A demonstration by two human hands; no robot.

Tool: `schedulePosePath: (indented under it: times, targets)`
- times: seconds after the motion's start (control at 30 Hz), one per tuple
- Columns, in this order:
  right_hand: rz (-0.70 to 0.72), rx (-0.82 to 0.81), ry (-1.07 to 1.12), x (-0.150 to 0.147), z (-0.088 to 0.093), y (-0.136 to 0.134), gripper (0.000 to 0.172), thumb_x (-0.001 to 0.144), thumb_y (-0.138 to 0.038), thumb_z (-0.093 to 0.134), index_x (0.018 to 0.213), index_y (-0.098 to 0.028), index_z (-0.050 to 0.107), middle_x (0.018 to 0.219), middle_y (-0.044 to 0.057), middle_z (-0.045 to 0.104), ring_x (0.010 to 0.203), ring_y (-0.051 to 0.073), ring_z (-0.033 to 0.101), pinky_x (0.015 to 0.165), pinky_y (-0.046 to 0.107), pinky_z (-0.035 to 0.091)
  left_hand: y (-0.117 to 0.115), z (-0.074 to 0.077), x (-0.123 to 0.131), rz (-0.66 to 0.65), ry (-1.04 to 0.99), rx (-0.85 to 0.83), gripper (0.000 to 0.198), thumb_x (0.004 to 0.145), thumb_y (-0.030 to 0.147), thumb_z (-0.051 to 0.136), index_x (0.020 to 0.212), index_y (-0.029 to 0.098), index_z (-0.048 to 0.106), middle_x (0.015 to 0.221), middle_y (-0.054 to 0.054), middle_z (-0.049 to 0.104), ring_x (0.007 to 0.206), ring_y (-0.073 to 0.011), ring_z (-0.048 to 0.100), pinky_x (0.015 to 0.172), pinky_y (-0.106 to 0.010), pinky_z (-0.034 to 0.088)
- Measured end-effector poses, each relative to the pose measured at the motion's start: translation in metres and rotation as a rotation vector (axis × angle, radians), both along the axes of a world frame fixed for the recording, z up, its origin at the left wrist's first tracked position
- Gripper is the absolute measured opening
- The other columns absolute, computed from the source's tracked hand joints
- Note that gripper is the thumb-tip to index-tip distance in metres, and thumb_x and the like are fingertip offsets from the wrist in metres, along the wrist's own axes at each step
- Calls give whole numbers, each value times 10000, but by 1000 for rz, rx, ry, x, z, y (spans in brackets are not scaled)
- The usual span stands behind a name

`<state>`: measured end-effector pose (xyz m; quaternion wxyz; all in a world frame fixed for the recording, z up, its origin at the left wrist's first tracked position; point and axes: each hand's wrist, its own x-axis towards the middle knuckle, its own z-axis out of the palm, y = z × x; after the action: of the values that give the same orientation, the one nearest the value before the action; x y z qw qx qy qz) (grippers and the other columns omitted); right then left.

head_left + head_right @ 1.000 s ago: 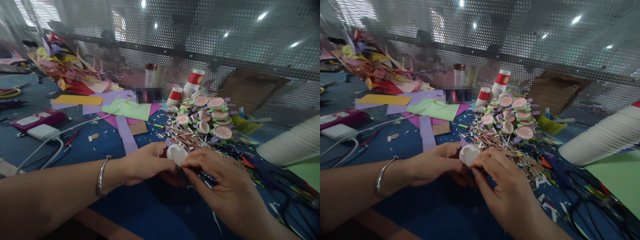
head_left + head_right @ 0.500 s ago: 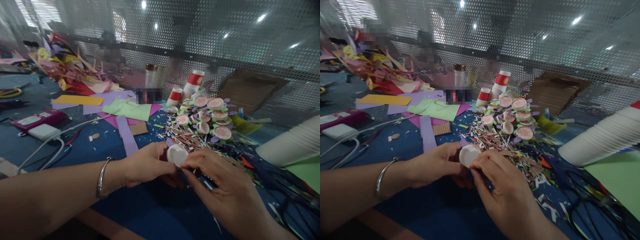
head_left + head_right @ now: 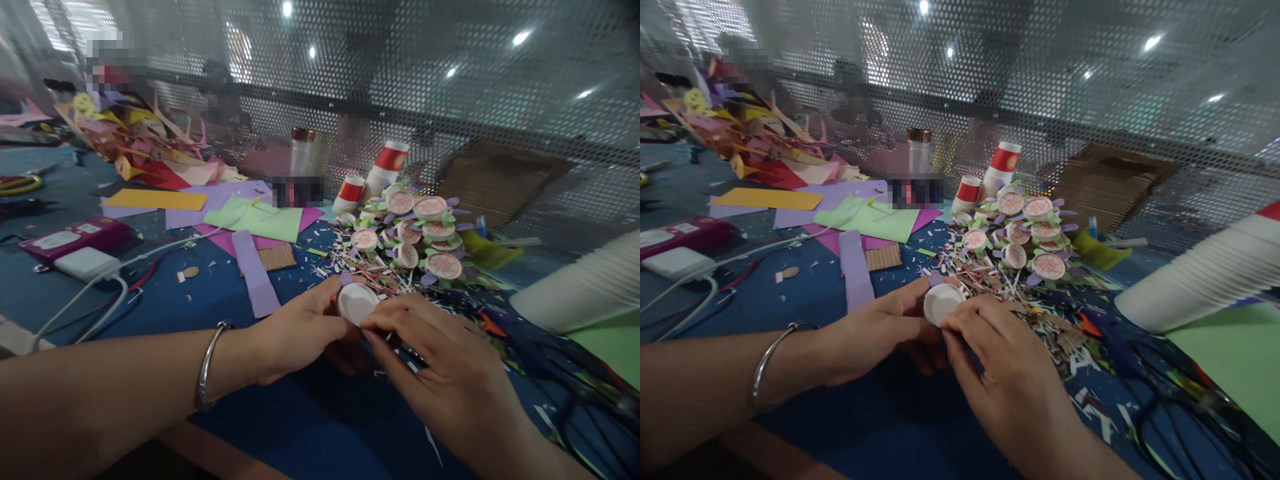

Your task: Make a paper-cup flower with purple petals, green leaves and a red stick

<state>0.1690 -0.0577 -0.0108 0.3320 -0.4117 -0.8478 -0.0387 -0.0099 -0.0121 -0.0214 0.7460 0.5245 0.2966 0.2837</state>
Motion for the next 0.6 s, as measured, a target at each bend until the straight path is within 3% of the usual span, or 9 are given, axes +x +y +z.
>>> schedulePosePath:
  times: [0.1,0.27,0.43,0.6]
  targets:
    - [2,-1,2,-2,0,0,149,922,-79,577,972,-215,609,920,43,672,846,176,675,708,284,539,-1,-2,0,38,28,64,359,755,126,531,1101,212,485,762,25,592,583,-112,582,567,-247,512]
    - [1,-23,15,-5,-2,-1,166,927,-76,563,997,-218,609,933,48,678,858,197,679,735,328,547,-2,-4,1,94,87,138,198,783,163,502,962,220,439,737,47,533,530,-87,527,502,-211,457]
    - [4,-25,12,-7,-1,-1,172,918,-62,545,983,-208,607,913,50,676,836,194,677,714,320,542,0,-2,1,120,110,101,275,724,135,513,986,196,457,724,38,564,573,-101,563,538,-218,474]
    - [8,-23,4,-4,2,-3,180,908,-61,545,981,-206,623,910,44,669,836,174,671,707,286,529,-1,3,-1,95,68,108,188,738,201,551,919,178,506,701,22,608,583,-110,584,558,-225,476]
